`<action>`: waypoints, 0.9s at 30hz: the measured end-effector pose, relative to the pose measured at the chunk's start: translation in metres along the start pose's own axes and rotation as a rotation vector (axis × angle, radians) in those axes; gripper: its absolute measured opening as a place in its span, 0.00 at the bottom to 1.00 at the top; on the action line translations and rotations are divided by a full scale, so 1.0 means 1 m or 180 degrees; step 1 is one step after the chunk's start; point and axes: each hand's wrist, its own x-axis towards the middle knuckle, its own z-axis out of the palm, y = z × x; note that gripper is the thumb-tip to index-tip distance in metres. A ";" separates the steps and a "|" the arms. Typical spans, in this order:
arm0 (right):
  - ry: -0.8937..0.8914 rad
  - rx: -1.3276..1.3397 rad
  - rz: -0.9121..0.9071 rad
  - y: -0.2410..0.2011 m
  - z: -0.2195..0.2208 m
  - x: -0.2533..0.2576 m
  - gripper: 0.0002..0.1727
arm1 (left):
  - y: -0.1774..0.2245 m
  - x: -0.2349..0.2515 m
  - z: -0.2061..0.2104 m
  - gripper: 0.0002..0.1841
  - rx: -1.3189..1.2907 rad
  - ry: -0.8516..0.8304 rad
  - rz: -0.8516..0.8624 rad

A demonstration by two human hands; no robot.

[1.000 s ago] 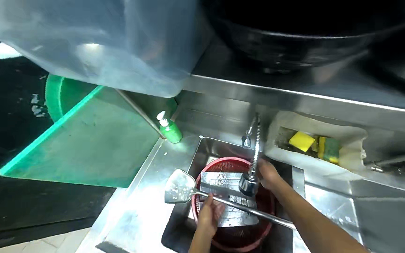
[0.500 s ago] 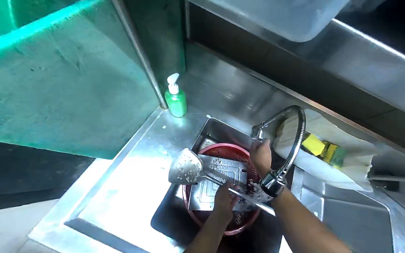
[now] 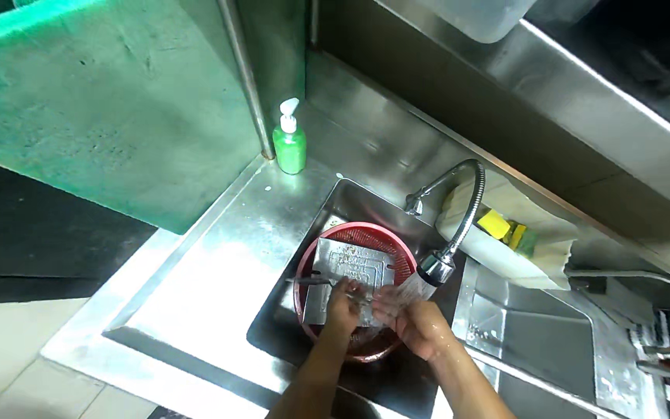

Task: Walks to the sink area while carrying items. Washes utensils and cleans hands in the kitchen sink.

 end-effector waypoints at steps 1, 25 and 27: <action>-0.0067 0.0077 0.0041 0.001 -0.002 0.004 0.20 | 0.001 0.005 -0.006 0.13 -0.0143 0.0071 0.0093; 0.0286 0.0324 -0.0319 0.015 -0.021 0.014 0.25 | -0.048 -0.052 0.016 0.25 0.0525 -0.0965 -0.0164; 0.0253 0.0459 -0.0305 0.015 -0.020 0.013 0.27 | -0.056 -0.048 0.018 0.22 0.0514 -0.1095 -0.0120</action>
